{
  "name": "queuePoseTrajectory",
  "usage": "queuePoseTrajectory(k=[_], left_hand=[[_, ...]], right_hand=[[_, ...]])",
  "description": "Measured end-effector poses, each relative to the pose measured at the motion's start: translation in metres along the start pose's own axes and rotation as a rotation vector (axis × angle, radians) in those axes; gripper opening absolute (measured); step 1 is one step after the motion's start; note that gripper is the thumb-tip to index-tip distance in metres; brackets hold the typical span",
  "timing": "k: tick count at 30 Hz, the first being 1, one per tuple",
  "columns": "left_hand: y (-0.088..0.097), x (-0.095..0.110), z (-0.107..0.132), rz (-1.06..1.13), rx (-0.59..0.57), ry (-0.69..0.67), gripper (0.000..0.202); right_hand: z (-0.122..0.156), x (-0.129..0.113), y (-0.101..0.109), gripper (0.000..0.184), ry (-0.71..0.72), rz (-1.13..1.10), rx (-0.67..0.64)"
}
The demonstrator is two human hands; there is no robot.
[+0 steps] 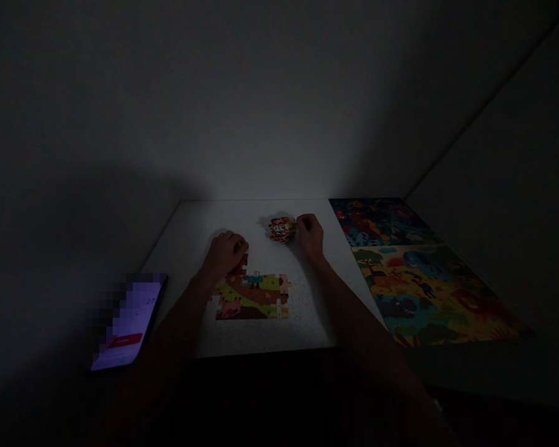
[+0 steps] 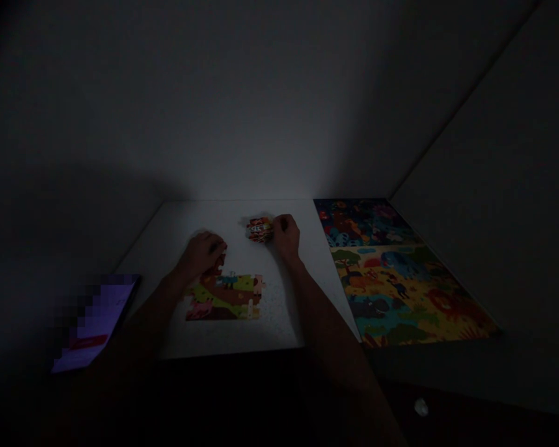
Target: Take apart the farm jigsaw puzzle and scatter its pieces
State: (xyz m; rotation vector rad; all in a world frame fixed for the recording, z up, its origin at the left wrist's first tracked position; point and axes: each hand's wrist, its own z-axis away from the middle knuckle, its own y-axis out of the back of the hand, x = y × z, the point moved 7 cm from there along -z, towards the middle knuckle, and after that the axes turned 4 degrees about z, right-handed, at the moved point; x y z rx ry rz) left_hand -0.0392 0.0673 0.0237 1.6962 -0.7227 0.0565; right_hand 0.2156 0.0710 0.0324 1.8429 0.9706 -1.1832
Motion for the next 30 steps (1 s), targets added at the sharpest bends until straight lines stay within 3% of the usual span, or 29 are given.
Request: queuePoseTrajectory(k=[4, 9, 12, 17, 25, 30], left_hand=[[-0.002, 0.003, 0.004, -0.099, 0.016, 0.041, 0.023], [0.001, 0.005, 0.005, -0.101, 0.026, 0.072, 0.02], [0.001, 0.005, 0.005, -0.083, 0.024, 0.078, 0.02], [-0.001, 0.002, 0.004, -0.056, 0.031, 0.09, 0.022], [-0.003, 0.002, 0.0, -0.024, 0.047, 0.044, 0.029], [0.0, 0.002, -0.001, 0.041, 0.087, 0.021, 0.038]], right_hand=[[0.017, -0.037, 0.003, 0.024, 0.159, 0.043, -0.101], [0.06, -0.058, -0.031, 0.023, 0.315, 0.332, -0.635], [0.083, -0.057, -0.047, 0.02, 0.354, 0.464, -0.834], [0.093, -0.05, -0.054, 0.016, 0.327, 0.529, -0.92], [0.093, -0.041, -0.049, 0.008, 0.232, 0.544, -1.073], [0.099, -0.041, -0.035, 0.032, 0.164, 0.595, -1.172]])
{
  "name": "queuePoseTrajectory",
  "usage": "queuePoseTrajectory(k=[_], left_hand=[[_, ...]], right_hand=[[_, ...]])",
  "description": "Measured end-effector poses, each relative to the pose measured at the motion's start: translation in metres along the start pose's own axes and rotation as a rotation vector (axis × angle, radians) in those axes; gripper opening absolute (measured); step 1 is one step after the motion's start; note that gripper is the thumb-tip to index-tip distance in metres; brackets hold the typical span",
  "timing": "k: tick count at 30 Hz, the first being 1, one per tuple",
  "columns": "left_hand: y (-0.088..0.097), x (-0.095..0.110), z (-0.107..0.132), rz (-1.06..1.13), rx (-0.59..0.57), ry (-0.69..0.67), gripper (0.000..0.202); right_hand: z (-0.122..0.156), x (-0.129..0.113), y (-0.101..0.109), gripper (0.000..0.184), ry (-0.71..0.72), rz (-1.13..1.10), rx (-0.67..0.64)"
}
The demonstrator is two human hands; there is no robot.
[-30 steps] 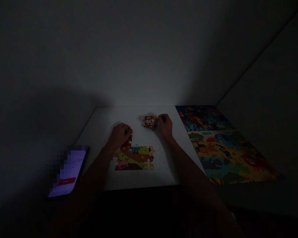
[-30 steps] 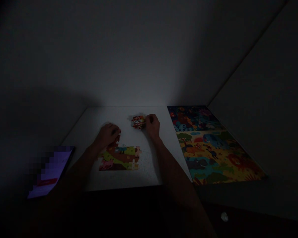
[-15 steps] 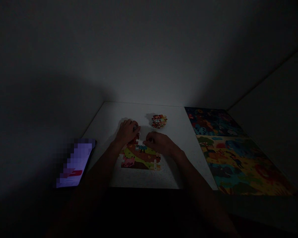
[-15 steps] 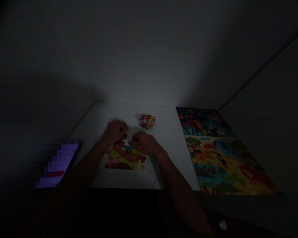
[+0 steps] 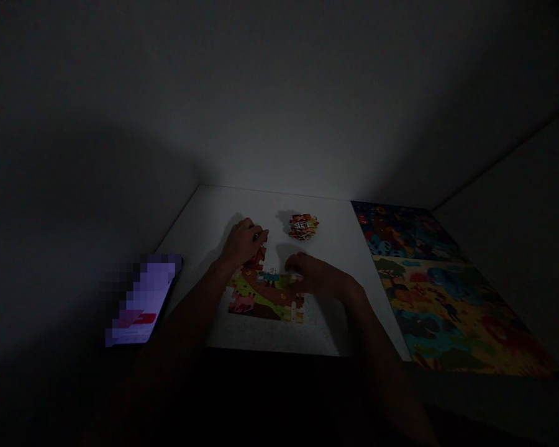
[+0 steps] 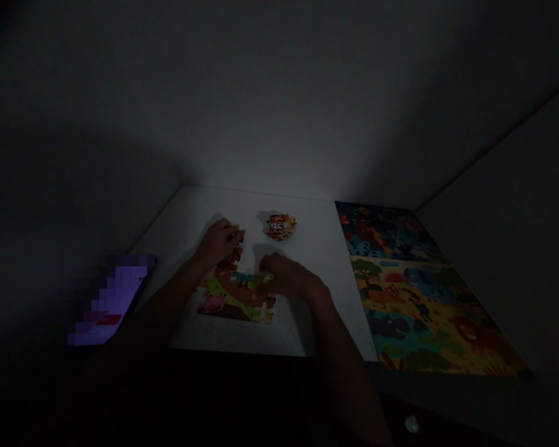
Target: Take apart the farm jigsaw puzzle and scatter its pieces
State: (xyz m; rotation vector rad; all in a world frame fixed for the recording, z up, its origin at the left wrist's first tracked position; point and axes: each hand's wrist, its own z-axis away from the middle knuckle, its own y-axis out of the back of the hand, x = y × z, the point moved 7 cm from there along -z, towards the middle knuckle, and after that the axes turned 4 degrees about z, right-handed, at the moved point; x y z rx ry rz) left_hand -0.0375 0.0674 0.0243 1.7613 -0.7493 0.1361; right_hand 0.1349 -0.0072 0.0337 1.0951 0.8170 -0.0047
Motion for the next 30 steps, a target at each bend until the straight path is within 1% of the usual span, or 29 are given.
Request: queuePoseTrajectory(k=[1, 3, 7, 13, 17, 21, 26, 30], left_hand=[[0.001, 0.001, 0.0, 0.018, 0.005, -0.003, 0.04], [0.003, 0.002, 0.0, 0.05, 0.014, -0.008, 0.043], [0.005, 0.006, 0.002, 0.079, 0.005, -0.01, 0.045], [0.002, 0.005, 0.002, 0.09, -0.03, 0.024, 0.047], [0.0, 0.007, 0.001, 0.111, -0.073, 0.028, 0.047], [0.001, 0.012, 0.002, 0.095, -0.116, 0.019, 0.046], [0.002, 0.014, 0.003, 0.116, -0.119, -0.005, 0.043], [0.003, 0.015, 0.004, 0.131, -0.12, 0.006, 0.041]], right_hand=[[0.003, 0.0, 0.0, 0.037, -0.012, 0.018, -0.025], [0.007, -0.001, 0.0, 0.041, -0.033, 0.053, -0.071], [0.008, -0.002, -0.002, 0.039, -0.061, 0.072, -0.128], [0.006, -0.001, -0.002, 0.041, -0.073, 0.04, -0.138], [0.005, 0.0, -0.003, 0.043, -0.074, 0.025, -0.143], [0.002, 0.002, -0.005, 0.038, -0.056, 0.031, -0.149], [-0.002, 0.007, -0.009, 0.036, -0.025, 0.027, -0.159], [-0.004, 0.009, -0.01, 0.034, 0.009, 0.023, -0.146]])
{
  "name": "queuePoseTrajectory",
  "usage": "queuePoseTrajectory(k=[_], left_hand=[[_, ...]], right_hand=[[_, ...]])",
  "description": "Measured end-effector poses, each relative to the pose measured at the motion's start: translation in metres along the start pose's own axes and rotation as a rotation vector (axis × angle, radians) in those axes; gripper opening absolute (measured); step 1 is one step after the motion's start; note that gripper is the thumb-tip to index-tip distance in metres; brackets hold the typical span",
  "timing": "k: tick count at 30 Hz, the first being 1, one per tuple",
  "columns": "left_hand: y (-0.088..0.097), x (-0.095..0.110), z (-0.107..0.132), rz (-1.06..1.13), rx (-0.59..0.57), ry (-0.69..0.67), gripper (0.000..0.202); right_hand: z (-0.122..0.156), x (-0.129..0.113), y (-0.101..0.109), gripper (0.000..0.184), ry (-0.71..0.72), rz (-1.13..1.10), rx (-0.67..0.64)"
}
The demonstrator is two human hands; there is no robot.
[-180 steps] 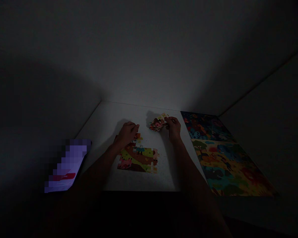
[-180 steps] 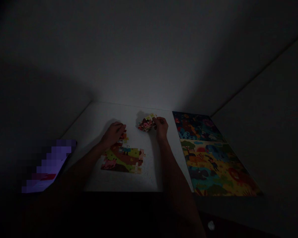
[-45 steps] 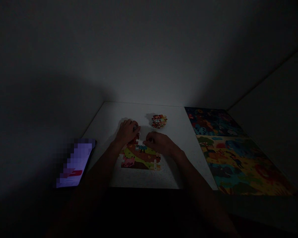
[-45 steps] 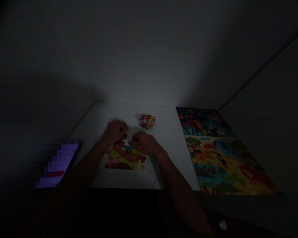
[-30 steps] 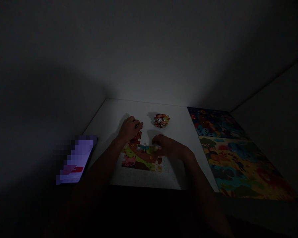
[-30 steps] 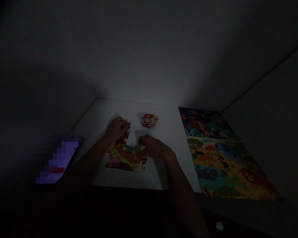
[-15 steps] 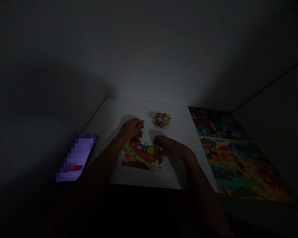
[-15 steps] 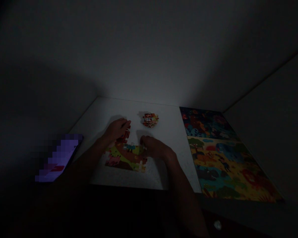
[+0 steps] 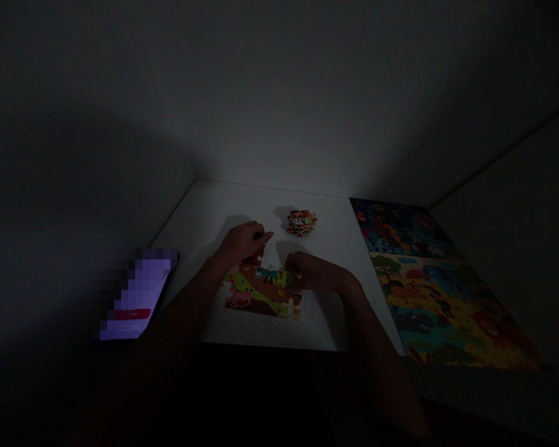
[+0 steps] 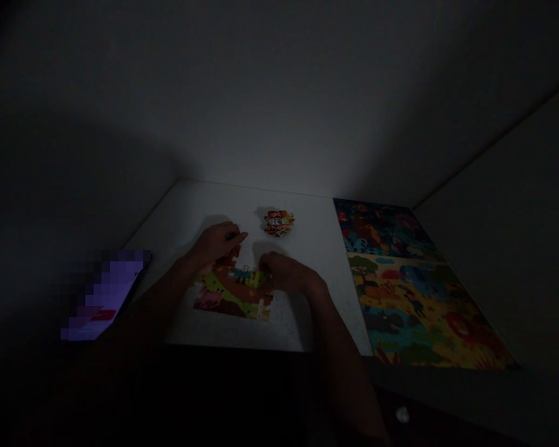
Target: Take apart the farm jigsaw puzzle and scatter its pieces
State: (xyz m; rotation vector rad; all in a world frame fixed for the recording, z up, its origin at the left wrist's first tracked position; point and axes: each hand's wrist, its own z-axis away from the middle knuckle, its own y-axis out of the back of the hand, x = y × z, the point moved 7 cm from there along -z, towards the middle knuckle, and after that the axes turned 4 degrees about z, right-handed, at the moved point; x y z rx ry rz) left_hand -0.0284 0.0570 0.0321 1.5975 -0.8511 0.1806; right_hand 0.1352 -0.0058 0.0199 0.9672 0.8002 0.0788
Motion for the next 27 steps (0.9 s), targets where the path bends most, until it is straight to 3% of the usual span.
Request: queuePoseTrajectory(k=[9, 16, 21, 27], left_hand=[[0.003, -0.001, -0.001, 0.032, 0.042, -0.002, 0.039], [0.006, -0.002, -0.002, 0.186, 0.119, 0.014, 0.039], [-0.003, -0.011, -0.003, 0.349, 0.042, 0.163, 0.038], [0.001, 0.0, -0.002, 0.309, 0.005, 0.042, 0.033]], right_hand=[[0.003, 0.0, 0.005, 0.034, -0.035, -0.135, -0.036], [0.003, -0.002, 0.006, 0.034, -0.027, -0.161, -0.05], [0.002, -0.003, 0.007, 0.031, 0.005, -0.209, -0.051], [-0.001, 0.001, 0.004, 0.035, 0.023, -0.236, -0.049]])
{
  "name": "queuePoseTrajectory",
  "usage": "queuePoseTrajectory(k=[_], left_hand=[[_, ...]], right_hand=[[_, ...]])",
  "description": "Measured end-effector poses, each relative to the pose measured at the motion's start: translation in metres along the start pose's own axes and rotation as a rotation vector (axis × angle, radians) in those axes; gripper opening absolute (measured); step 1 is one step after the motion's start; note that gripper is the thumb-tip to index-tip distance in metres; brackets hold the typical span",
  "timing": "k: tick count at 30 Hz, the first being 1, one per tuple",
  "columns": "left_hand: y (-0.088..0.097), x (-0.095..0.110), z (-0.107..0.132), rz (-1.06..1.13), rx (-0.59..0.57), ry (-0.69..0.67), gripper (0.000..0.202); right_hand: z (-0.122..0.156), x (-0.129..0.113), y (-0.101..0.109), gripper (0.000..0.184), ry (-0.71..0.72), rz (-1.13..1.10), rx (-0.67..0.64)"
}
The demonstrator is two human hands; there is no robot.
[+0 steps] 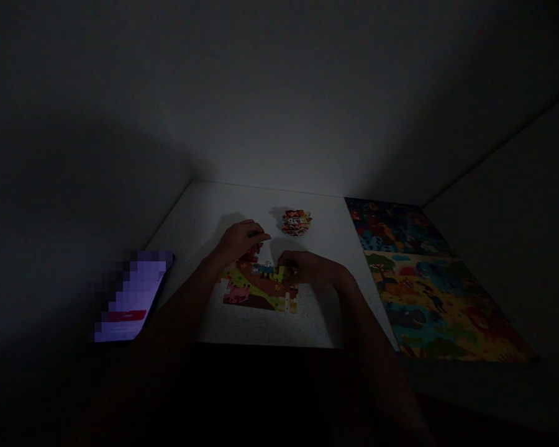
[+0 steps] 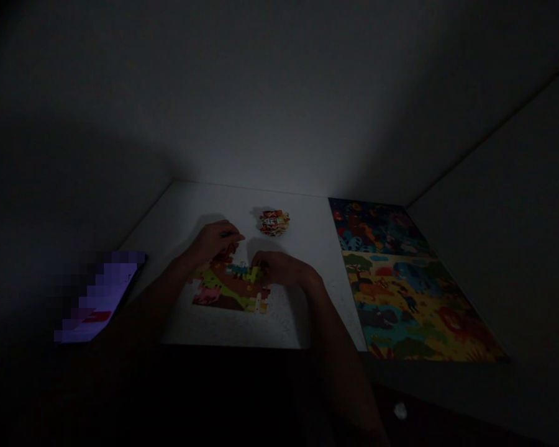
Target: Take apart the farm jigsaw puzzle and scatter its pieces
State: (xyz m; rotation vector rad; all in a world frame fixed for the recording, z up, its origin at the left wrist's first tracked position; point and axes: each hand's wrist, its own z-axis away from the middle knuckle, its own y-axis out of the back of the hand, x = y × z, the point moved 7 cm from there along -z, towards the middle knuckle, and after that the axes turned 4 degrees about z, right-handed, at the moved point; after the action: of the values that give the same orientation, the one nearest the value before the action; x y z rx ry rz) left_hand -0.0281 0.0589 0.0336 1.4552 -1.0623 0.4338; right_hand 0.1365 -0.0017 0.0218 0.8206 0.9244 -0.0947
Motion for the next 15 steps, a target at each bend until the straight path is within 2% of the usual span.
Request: queuePoseTrajectory(k=[3, 6, 9, 15], left_hand=[[0.002, 0.009, 0.001, -0.02, 0.004, -0.056, 0.03], [0.005, 0.011, 0.001, -0.031, 0.059, -0.068, 0.026], [0.007, 0.006, 0.0, -0.051, 0.083, -0.039, 0.025], [0.008, -0.009, 0.003, -0.037, 0.004, 0.078, 0.037]], right_hand=[[-0.001, 0.001, -0.001, 0.034, 0.009, -0.008, 0.001], [-0.001, 0.002, -0.001, 0.033, 0.017, -0.009, 0.012], [-0.001, 0.002, -0.001, 0.035, 0.028, -0.051, 0.0], [-0.002, 0.004, 0.0, 0.037, 0.0, -0.065, -0.009]])
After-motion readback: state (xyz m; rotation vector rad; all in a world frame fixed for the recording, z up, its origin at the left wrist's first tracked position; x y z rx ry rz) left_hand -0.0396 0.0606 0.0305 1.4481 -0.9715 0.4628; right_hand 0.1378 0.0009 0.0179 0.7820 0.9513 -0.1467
